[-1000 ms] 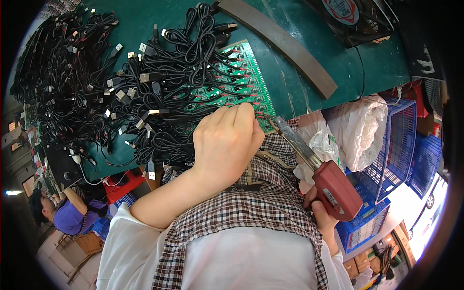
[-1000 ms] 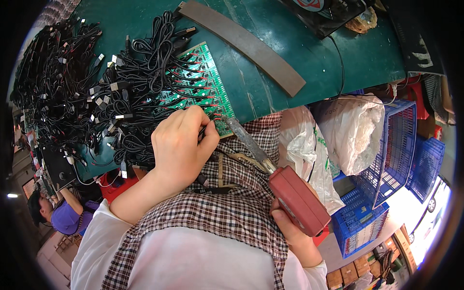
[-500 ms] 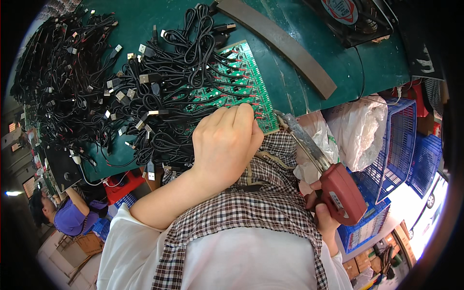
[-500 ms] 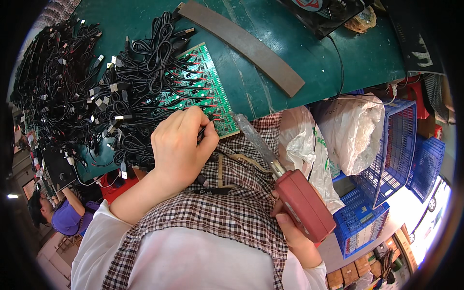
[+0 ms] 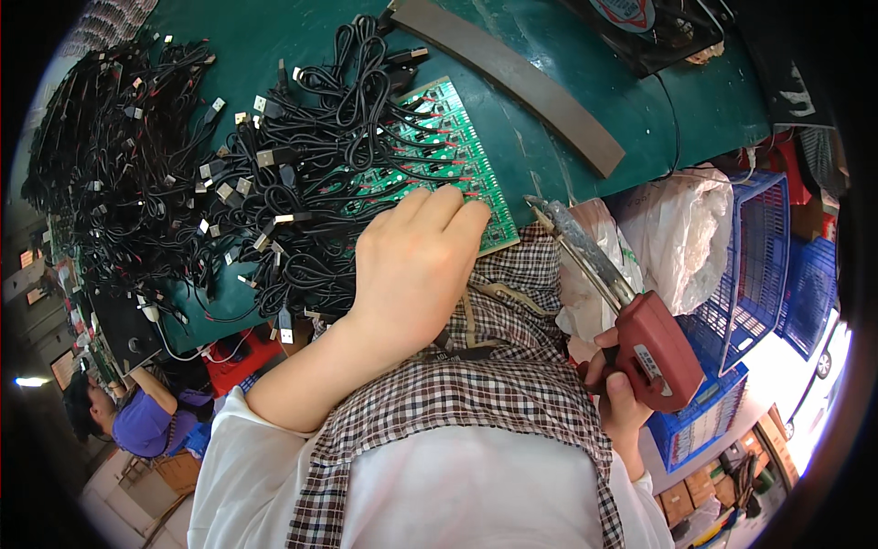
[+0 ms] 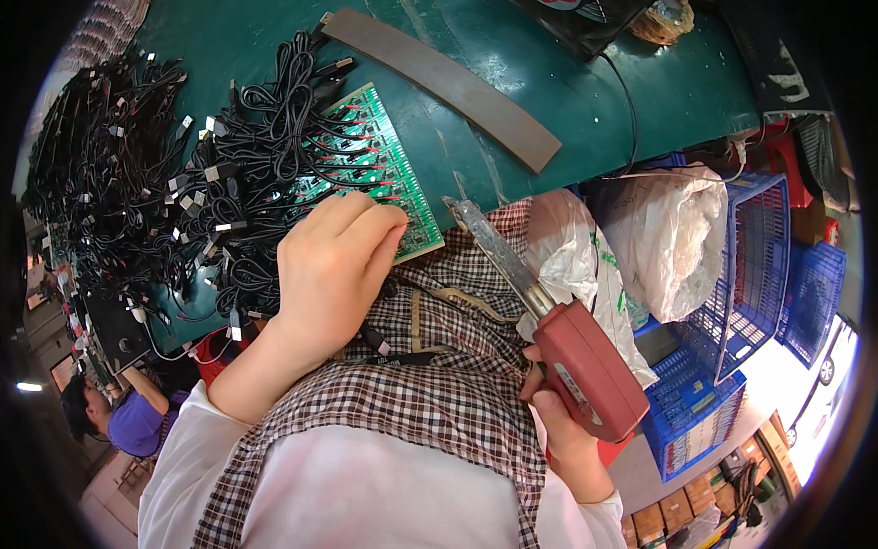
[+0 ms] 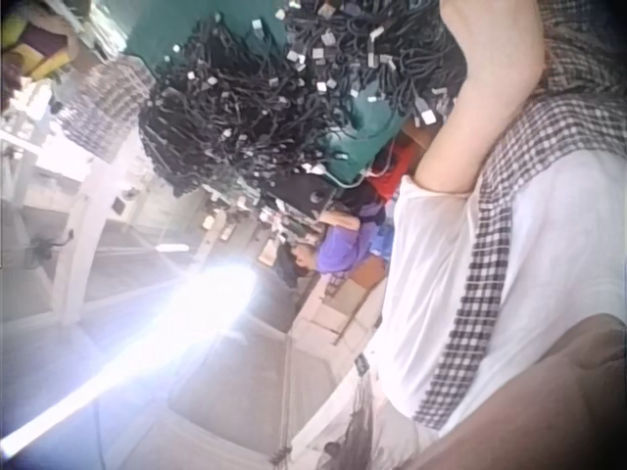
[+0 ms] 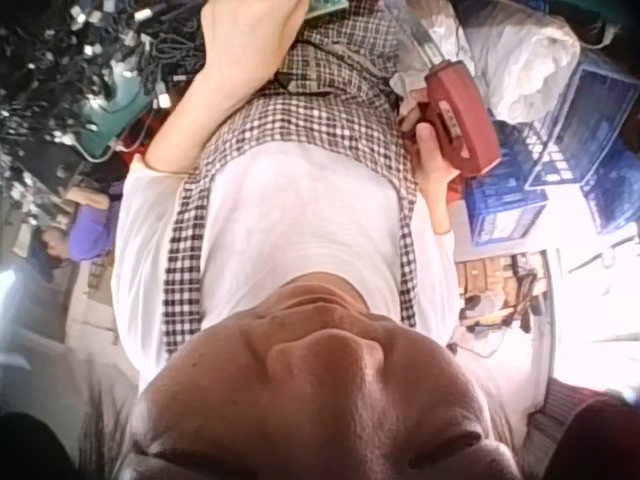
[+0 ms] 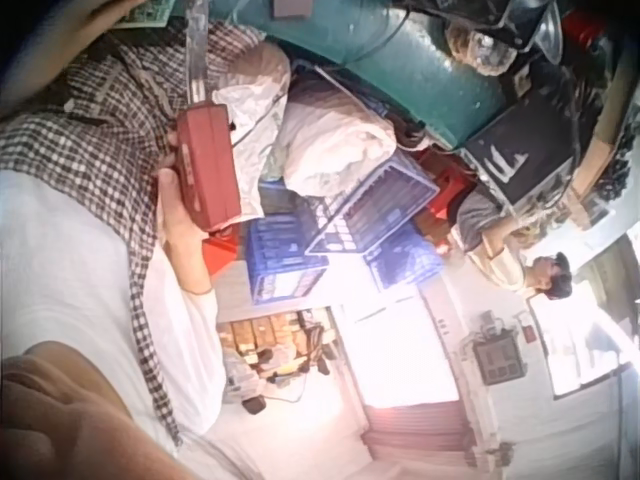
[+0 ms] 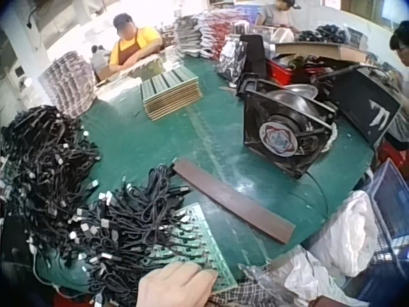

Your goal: The person takes USB cables from a pile and solders them onto a circuit board using a soldering tool.

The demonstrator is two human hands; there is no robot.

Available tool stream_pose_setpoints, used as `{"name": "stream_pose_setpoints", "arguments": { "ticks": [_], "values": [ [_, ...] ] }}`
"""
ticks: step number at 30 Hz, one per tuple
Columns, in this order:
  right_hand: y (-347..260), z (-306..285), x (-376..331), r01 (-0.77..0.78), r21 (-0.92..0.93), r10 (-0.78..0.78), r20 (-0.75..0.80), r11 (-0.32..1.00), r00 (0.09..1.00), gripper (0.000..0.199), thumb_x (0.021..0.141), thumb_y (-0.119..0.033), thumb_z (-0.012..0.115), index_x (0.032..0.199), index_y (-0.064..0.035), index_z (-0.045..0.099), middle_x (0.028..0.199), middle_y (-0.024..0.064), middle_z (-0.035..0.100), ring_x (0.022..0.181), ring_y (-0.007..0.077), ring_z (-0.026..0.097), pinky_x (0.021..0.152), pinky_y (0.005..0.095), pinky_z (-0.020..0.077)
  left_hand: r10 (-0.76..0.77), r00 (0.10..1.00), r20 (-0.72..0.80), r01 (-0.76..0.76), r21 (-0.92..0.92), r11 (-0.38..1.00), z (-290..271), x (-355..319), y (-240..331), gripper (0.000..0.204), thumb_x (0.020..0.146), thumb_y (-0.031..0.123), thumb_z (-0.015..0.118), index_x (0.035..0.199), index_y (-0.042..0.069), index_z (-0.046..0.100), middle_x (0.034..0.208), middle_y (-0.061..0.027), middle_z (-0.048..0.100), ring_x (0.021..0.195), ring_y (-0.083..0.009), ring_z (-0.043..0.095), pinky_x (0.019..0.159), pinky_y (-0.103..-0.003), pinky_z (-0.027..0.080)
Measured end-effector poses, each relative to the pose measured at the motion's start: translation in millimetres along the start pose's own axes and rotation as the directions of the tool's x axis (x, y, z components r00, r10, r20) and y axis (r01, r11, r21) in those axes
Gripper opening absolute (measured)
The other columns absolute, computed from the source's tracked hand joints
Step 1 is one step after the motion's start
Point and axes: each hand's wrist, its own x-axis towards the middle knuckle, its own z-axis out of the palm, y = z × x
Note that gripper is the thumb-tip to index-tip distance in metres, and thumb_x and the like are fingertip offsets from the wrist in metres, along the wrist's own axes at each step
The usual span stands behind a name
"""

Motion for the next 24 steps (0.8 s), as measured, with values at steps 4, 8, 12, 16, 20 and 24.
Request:
{"name": "stream_pose_setpoints", "arguments": {
  "ticks": [4,8,12,16,20,24],
  "values": [
    [1.1,-1.9,-2.0,0.027,-0.017,-0.027,-0.013,0.999,1.000,0.063,0.079,-0.031,0.066,0.123,0.0045,0.038,0.098,0.0185,0.057,0.052,0.0142,0.051,0.044,0.0234,0.0392,0.025,0.997,0.075,-0.022,-0.044,0.999,-3.9,4.5,-3.5,0.012,0.072,0.002,0.064,0.081,0.005,0.056,0.074,-0.0067,0.053,0.069,-0.0255,0.056,0.058,-0.034,0.045],
    [1.0,-8.1,-6.5,-0.055,0.175,0.046,0.054,0.983,0.997,0.060,0.076,-0.016,0.071,0.125,0.0021,0.043,0.111,0.0179,0.057,0.068,0.0165,0.054,0.059,0.0266,0.0459,0.044,0.993,0.108,-0.040,-0.039,0.998,-2.4,5.9,-4.6,0.012,0.073,0.002,0.063,0.081,0.005,0.054,0.075,-0.0072,0.053,0.069,-0.0261,0.055,0.058,-0.035,0.045],
    [-2.1,-5.5,-6.4,-0.065,0.108,0.060,0.048,0.992,0.997,0.059,0.077,-0.022,0.068,0.123,0.0036,0.042,0.105,0.0181,0.057,0.061,0.0159,0.052,0.052,0.0250,0.0412,0.030,0.994,0.101,-0.028,-0.026,0.999,1.8,3.6,0.6,0.014,0.071,0.003,0.063,0.081,0.005,0.053,0.075,-0.0071,0.052,0.070,-0.0257,0.055,0.060,-0.036,0.044],
    [-2.8,-4.1,-7.9,-0.103,0.011,0.102,0.061,0.995,0.993,0.063,0.077,-0.033,0.068,0.121,0.0053,0.042,0.097,0.0171,0.057,0.054,0.0152,0.051,0.044,0.0240,0.0363,0.014,0.998,0.059,-0.013,-0.001,1.000,4.4,1.6,2.3,0.015,0.070,0.003,0.064,0.079,0.006,0.053,0.075,-0.0069,0.052,0.070,-0.0256,0.055,0.060,-0.036,0.043],
    [6.0,-17.9,-12.3,-0.140,0.167,0.106,0.199,0.976,0.974,0.057,0.075,-0.002,0.065,0.126,0.0030,0.040,0.103,0.0152,0.058,0.071,0.0153,0.054,0.063,0.0265,0.0451,-0.004,0.998,0.066,0.007,-0.047,0.999,2.2,2.8,3.4,0.015,0.069,0.003,0.064,0.079,0.006,0.052,0.074,-0.0073,0.052,0.070,-0.0264,0.055,0.060,-0.036,0.043],
    [2.7,-15.7,-14.3,-0.214,0.086,0.200,0.143,0.973,0.969,0.060,0.071,0.002,0.066,0.125,0.0043,0.040,0.095,0.0113,0.059,0.074,0.0138,0.055,0.066,0.0257,0.0459,-0.009,0.997,0.071,0.013,-0.052,0.999,3.2,2.7,4.0,0.015,0.070,0.002,0.064,0.079,0.005,0.052,0.074,-0.0079,0.052,0.070,-0.0273,0.054,0.061,-0.037,0.043]
  ]
}}
